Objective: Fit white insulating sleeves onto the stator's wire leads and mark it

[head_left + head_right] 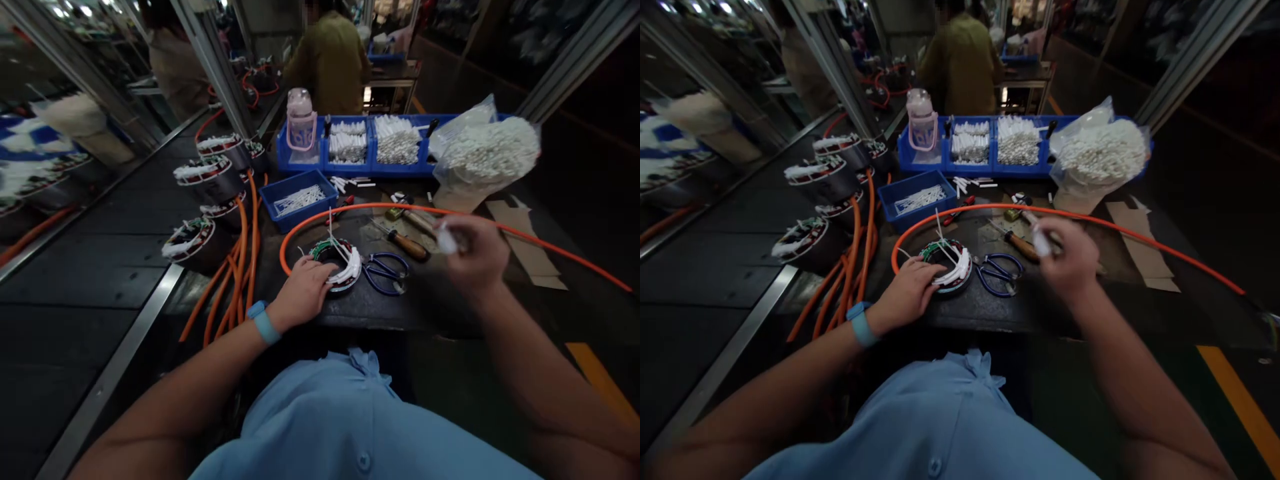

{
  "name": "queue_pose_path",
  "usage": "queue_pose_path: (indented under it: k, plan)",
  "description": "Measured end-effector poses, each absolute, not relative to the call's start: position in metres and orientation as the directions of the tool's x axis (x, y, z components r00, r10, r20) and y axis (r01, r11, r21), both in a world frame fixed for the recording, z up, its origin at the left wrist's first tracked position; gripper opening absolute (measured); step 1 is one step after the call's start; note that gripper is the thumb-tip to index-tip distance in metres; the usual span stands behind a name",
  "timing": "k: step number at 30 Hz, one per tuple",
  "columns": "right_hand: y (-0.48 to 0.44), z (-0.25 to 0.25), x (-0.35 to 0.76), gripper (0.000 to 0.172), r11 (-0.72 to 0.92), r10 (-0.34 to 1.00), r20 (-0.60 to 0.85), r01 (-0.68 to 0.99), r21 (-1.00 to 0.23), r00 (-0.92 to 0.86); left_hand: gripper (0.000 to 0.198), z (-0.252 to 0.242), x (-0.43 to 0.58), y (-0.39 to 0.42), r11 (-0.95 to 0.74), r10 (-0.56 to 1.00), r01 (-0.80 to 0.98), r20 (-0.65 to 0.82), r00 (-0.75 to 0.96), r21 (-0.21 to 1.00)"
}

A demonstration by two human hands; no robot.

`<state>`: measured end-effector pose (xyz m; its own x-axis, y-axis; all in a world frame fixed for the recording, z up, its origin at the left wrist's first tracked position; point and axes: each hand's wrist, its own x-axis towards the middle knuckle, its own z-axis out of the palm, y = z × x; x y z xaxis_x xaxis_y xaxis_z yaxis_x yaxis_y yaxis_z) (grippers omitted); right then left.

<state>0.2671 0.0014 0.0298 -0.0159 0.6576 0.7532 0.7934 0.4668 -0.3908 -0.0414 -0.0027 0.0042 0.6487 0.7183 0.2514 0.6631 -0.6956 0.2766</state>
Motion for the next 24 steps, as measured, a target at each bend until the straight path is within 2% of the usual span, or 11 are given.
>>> queue_pose_path:
  k: [2,3,5,8,13,19,24]
  plan:
    - [-0.047,0.017,0.233,0.027,0.703,0.659,0.66,0.608,-0.369,-0.361,0.036,0.005,-0.042,-0.002,-0.701,0.713,0.657,0.226,0.664,0.279]
    - [-0.069,0.01,0.219,0.028,0.77,0.619,0.644,0.511,-0.383,-0.45,0.04,0.006,-0.043,-0.002,-0.705,0.708,0.655,0.213,0.673,0.271]
    - [-0.101,-0.006,0.199,0.031,0.81,0.587,0.635,0.363,-0.461,-0.502,0.045,0.008,-0.043,-0.002,-0.711,0.702,0.655,0.189,0.687,0.255]
    - [-0.124,-0.033,0.186,0.038,0.802,0.593,0.647,0.28,-0.528,-0.479,0.045,0.01,-0.043,-0.002,-0.7,0.711,0.665,0.171,0.682,0.26]
    - [-0.131,-0.063,0.185,0.031,0.731,0.679,0.565,0.362,-0.578,-0.468,0.047,0.011,-0.044,-0.002,-0.698,0.71,0.659,0.153,0.687,0.279]
    - [-0.14,-0.067,0.178,0.028,0.728,0.684,0.57,0.376,-0.573,-0.455,0.05,0.011,-0.047,-0.001,-0.716,0.69,0.638,0.143,0.71,0.285]
    - [-0.141,-0.063,0.171,0.026,0.792,0.609,0.686,0.344,-0.504,-0.398,0.052,0.009,-0.049,0.0,-0.731,0.674,0.633,0.124,0.728,0.256]
